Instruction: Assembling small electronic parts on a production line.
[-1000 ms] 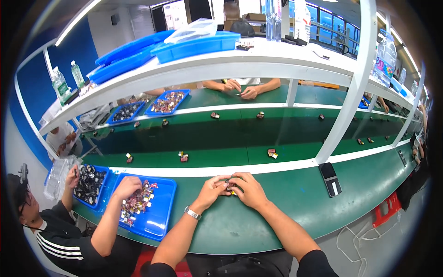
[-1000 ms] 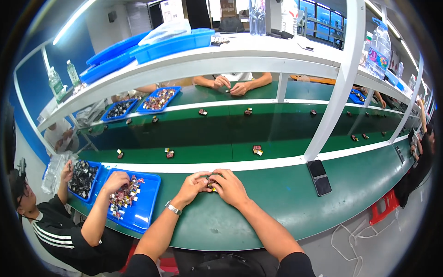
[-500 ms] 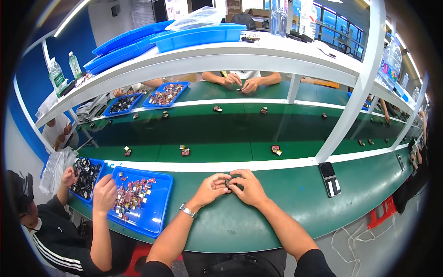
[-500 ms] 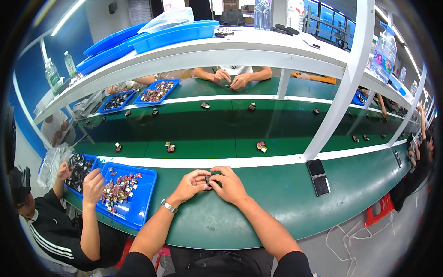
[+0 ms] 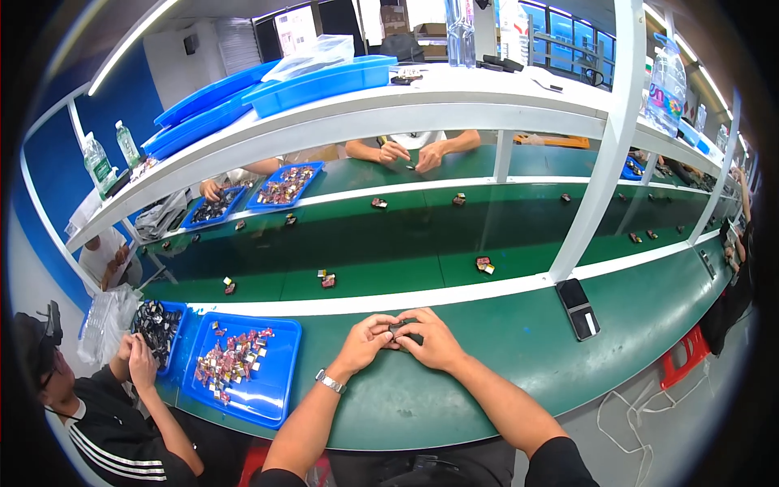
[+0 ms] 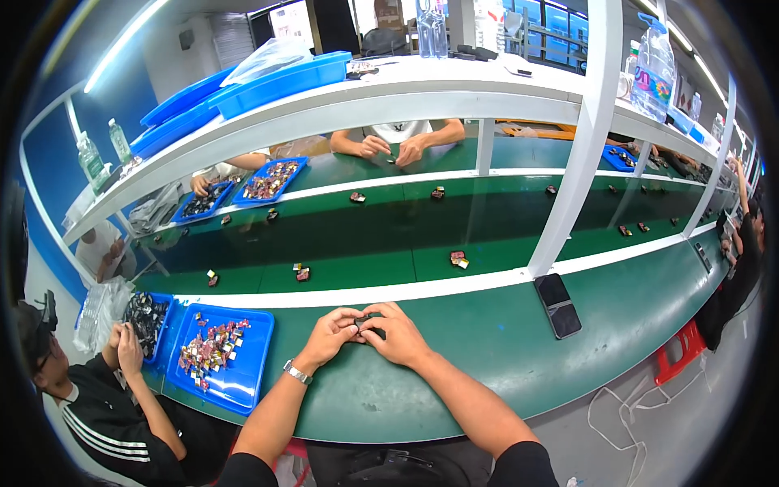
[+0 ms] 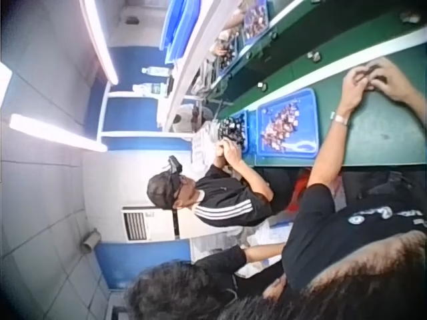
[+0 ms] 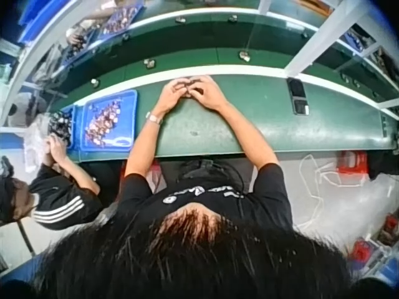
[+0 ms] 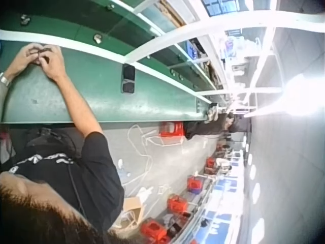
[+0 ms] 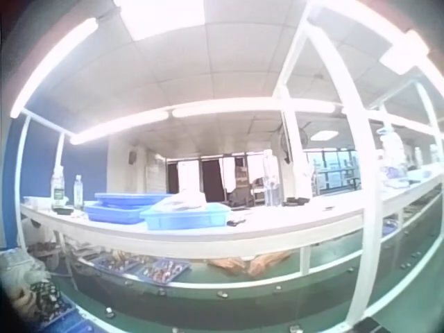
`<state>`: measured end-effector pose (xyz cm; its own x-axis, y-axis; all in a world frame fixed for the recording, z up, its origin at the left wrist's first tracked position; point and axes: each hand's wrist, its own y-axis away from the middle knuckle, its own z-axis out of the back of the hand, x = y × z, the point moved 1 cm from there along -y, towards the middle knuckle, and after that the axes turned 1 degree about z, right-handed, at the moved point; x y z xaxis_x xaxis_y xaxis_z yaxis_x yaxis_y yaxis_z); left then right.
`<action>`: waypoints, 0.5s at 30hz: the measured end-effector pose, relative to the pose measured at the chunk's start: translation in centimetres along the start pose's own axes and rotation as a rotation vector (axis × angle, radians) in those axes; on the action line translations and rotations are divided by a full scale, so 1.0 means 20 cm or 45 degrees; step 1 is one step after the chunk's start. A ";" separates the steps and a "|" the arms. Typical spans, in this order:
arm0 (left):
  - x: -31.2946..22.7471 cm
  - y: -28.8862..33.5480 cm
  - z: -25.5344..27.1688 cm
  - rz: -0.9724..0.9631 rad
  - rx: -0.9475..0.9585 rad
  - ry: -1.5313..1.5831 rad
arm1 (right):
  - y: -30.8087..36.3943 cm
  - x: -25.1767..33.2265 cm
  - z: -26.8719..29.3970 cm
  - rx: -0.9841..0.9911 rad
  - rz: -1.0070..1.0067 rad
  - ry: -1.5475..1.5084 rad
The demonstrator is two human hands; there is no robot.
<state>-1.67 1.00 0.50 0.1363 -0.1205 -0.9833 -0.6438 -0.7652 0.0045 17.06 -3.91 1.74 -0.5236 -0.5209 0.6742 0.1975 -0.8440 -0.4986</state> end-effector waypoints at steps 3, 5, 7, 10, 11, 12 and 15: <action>0.01 -0.01 0.00 -0.013 -0.001 0.015 | 0.01 0.01 -0.02 -0.087 -0.019 0.064; 0.01 0.00 0.00 -0.018 0.004 0.013 | 0.01 0.02 -0.04 -0.095 -0.010 0.041; 0.01 0.00 0.01 -0.023 0.010 -0.003 | 0.01 0.02 -0.04 -0.098 -0.001 0.017; 0.00 0.01 0.01 -0.014 -0.001 0.003 | 0.01 0.03 -0.04 -0.105 -0.017 0.012; 0.00 0.01 0.01 -0.015 -0.001 0.004 | 0.01 0.02 -0.04 -0.107 -0.018 0.008; 0.00 0.01 0.00 -0.018 0.000 0.004 | 0.02 0.01 -0.04 -0.108 -0.018 0.003; 0.01 0.01 0.00 -0.022 -0.018 0.011 | 0.02 -0.01 -0.06 -0.121 -0.050 -0.010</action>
<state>-1.85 0.89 0.38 0.1544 -0.1126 -0.9816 -0.6305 -0.7761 -0.0102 16.12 -3.94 0.78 -0.5231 -0.4890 0.6981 0.0975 -0.8480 -0.5210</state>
